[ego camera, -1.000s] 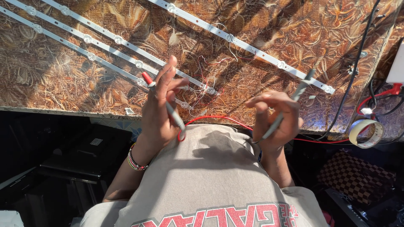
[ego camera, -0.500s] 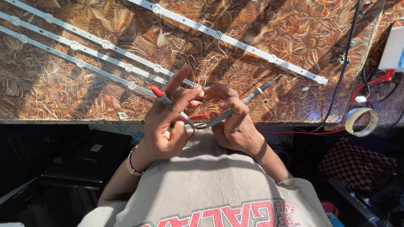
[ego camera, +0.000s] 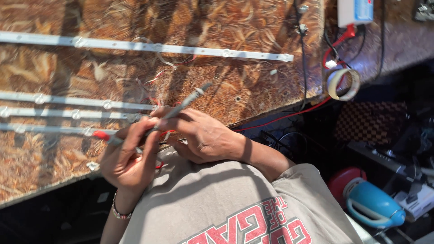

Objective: Testing LED backlight strips with a multimeter and installing them into a television chassis.

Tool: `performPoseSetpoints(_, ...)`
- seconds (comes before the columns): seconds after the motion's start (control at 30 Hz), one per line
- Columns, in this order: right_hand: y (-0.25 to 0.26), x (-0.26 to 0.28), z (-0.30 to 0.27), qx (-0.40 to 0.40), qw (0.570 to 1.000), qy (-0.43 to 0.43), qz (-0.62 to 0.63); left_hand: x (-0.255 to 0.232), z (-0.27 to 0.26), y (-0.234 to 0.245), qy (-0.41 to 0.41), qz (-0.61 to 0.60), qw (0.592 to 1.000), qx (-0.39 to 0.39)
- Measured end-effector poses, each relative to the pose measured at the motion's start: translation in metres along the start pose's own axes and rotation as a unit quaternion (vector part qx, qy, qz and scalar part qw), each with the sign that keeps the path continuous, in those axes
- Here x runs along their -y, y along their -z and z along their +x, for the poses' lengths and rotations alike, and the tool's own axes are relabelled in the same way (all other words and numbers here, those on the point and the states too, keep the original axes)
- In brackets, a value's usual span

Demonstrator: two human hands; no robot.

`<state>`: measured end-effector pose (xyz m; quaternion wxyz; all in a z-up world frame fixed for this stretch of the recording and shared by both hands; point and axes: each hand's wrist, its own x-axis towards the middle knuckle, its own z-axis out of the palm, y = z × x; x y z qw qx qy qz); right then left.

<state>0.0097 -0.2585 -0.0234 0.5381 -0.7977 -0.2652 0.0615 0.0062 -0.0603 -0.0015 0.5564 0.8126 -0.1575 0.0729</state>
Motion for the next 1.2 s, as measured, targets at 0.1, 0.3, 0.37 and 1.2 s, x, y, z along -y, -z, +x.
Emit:
performPoseSetpoints(0.1,0.013,-0.004,-0.011,0.067,0.995,0.014,-0.071,0.001,0.0,-0.005,0.042,0.01,0.997,-0.067)
performPoseSetpoints(0.3,0.111,-0.036,-0.056,-0.423,0.82,-0.073,-0.378,0.006,-0.003,-0.003,0.114,-0.019,0.985,-0.129)
performPoseSetpoints(0.37,0.193,-0.048,-0.045,-0.51,0.748,0.075,-0.419,0.009,-0.002,-0.004,0.135,-0.06,0.979,-0.144)
performPoseSetpoints(1.2,0.296,-0.159,-0.129,-0.326,0.86,-0.246,-0.306,0.016,-0.004,-0.001,0.12,-0.113,0.964,-0.208)
